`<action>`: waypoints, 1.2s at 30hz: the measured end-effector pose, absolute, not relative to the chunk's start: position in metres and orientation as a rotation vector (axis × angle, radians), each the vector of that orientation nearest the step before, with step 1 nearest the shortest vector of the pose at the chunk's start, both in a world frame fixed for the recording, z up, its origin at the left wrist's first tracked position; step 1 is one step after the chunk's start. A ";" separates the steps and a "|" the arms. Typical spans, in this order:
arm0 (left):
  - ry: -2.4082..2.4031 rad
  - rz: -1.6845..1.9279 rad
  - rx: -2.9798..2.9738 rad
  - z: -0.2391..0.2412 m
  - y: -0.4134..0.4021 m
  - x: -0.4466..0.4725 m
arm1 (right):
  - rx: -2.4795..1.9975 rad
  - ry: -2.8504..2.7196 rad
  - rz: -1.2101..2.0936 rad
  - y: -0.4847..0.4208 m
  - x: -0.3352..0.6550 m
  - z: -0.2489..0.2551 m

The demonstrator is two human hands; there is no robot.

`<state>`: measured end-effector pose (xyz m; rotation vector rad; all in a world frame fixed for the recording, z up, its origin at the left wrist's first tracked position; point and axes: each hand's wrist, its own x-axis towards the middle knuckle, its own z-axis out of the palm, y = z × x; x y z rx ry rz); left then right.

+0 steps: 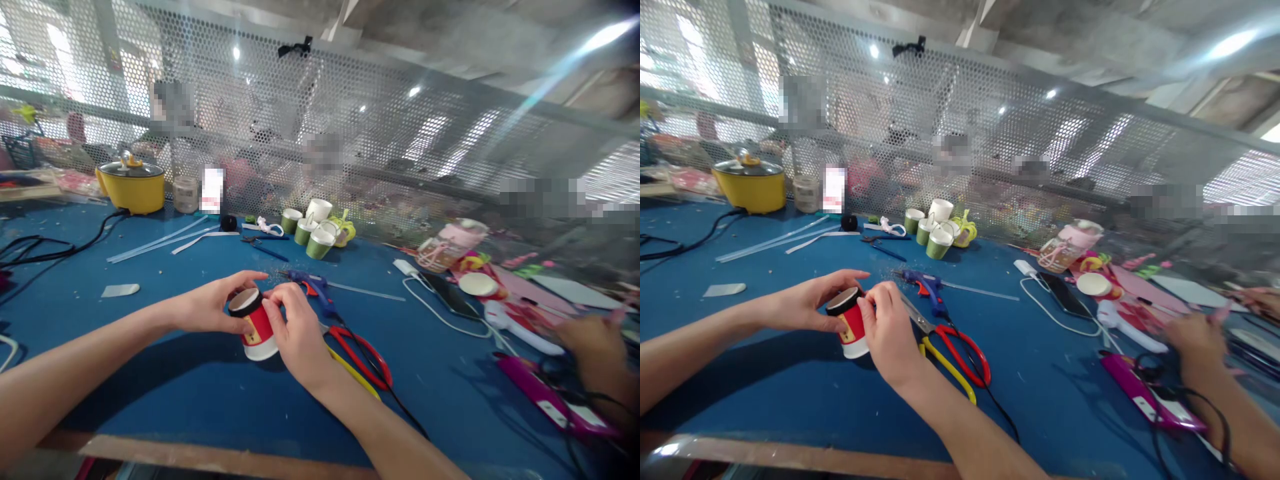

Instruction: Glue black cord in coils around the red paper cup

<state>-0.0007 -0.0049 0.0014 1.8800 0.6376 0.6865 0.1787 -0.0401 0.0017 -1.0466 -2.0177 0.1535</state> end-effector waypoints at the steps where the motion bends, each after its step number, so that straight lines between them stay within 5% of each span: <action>1: 0.637 0.687 1.879 0.002 -0.005 -0.001 | -1.042 -2.015 0.152 -0.040 0.179 0.001; 30: 0.763 0.818 1.821 0.013 -0.005 -0.003 | -1.197 -2.065 0.052 -0.036 0.185 0.004; 33: 0.811 0.898 1.813 0.011 0.003 -0.008 | -1.270 -2.069 0.224 -0.039 0.188 0.012; 36: 0.880 1.001 1.779 0.008 0.010 -0.011 | -1.345 -2.199 0.761 -0.045 0.190 0.024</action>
